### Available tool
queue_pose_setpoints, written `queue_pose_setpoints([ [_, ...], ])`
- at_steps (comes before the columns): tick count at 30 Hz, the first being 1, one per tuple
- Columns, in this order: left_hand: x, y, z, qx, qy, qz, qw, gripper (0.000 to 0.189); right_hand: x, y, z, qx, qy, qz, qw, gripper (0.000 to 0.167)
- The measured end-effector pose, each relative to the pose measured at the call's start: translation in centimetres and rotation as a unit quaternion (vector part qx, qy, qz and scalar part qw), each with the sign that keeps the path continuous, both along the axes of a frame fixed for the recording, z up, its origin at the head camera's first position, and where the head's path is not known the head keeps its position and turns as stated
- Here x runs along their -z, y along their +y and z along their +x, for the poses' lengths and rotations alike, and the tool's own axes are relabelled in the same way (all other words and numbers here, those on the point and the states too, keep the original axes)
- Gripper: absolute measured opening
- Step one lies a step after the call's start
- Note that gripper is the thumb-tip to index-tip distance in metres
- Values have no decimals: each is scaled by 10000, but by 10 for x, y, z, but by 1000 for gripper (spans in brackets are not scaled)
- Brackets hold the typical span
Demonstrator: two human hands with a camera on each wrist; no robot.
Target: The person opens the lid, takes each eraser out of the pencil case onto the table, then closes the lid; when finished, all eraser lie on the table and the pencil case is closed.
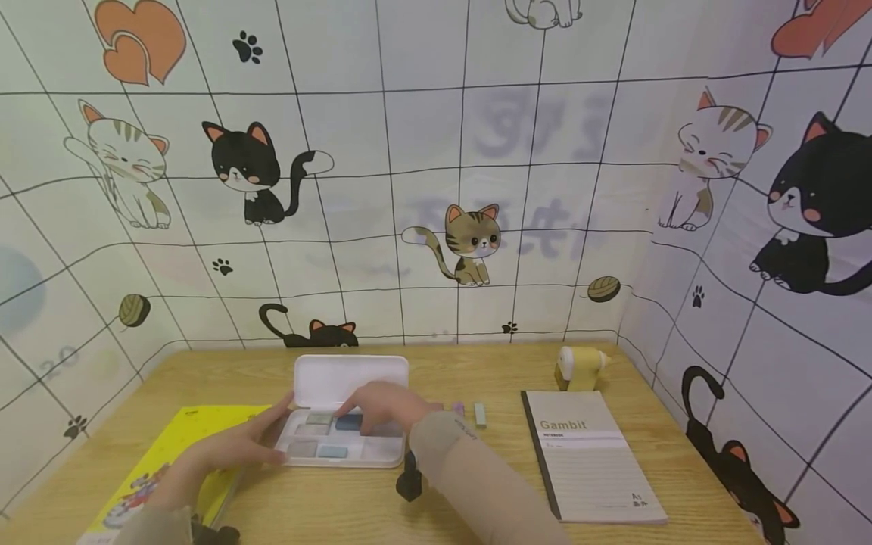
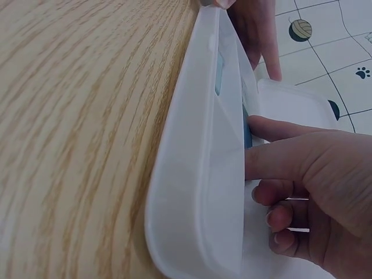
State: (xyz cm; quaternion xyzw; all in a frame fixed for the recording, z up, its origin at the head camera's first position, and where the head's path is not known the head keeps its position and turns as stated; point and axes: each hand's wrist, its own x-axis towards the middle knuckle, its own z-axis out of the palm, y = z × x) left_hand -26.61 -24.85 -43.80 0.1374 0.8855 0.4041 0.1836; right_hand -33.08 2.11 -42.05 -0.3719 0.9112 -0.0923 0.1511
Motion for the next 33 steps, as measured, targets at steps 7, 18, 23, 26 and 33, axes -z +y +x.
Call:
queue_pose_setpoints([
  [7,-1,1,0,-23,-35,-92,9999,107,-2,1,1,27,-16,-54,10000,50],
  [18,-1,-1,0,42,-10,-113,9999,108,-3,2,0,-331,243,53,9991,42],
  [23,0,0,0,125,10,-66,9999,109,-4,6,-1,-358,173,23,9992,40],
  [26,5,-2,-3,57,-33,-32,10000,111,-6,10,-2,-293,85,-95,9995,42],
  [33,11,-4,-6,-150,-77,66,9998,113,-19,19,0,-217,-168,-495,9984,46],
])
